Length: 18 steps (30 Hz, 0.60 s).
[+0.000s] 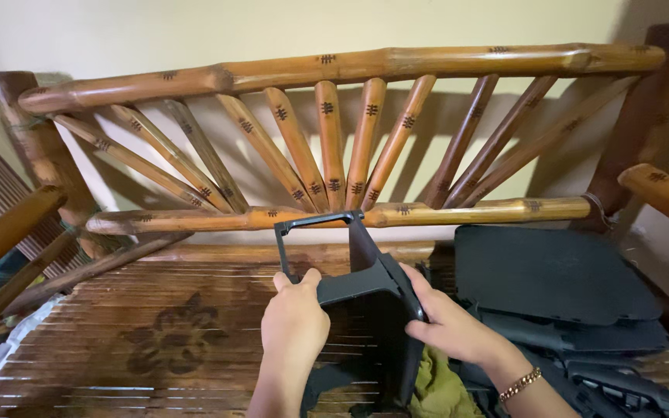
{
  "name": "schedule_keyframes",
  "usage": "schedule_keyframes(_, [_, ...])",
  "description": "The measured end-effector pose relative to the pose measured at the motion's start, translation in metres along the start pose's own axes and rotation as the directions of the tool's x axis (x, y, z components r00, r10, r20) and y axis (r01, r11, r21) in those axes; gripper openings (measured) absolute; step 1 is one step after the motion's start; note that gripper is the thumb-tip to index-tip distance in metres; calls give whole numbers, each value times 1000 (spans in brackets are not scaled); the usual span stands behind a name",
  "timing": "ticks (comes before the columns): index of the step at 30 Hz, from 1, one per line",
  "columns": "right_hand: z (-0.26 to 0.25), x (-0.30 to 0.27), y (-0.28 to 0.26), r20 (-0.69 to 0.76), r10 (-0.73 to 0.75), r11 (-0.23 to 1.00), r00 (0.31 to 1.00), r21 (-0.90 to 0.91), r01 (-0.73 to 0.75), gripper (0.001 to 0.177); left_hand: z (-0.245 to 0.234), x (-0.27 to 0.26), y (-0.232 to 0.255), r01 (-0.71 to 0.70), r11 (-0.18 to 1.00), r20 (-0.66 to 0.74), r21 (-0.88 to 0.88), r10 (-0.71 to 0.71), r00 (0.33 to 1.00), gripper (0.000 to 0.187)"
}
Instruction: The person assembles a black plastic storage organizer by snapping together frame pieces and inserting dividers. They then wipe the assembled unit and a flat lid with a green cloth. The work is performed on a bamboo bench in a room with a bamboo backrest.
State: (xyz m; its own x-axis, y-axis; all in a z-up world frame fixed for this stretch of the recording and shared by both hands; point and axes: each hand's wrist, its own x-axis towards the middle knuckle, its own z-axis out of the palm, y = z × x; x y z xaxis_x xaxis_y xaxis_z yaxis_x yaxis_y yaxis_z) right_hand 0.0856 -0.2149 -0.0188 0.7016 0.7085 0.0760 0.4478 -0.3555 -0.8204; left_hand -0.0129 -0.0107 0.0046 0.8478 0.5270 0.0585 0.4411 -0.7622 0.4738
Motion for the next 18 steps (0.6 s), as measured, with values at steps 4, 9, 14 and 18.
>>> schedule_keyframes(4, [0, -3, 2, 10, -69, 997, 998, 26, 69, 96, -3, -3, 1, 19, 1000, 21, -2, -19, 1000, 46])
schedule_keyframes(9, [2, -3, 7, -90, 173, 971, 981, -153, -185, 94, -18, -12, 0, 14, 1000, 10, 11, -14, 1000, 42])
schedule_keyframes(14, [-9, 7, 32, -103, 93, 986, 990, -126, -105, 78, -17, -20, -3, 48, 998, 113, -30, -44, 993, 43])
schedule_keyframes(18, [-23, 4, 46, -77, -15, 999, 997, 32, 17, 71, -21, -13, -25, -62, 998, 4, -11, 62, 998, 40])
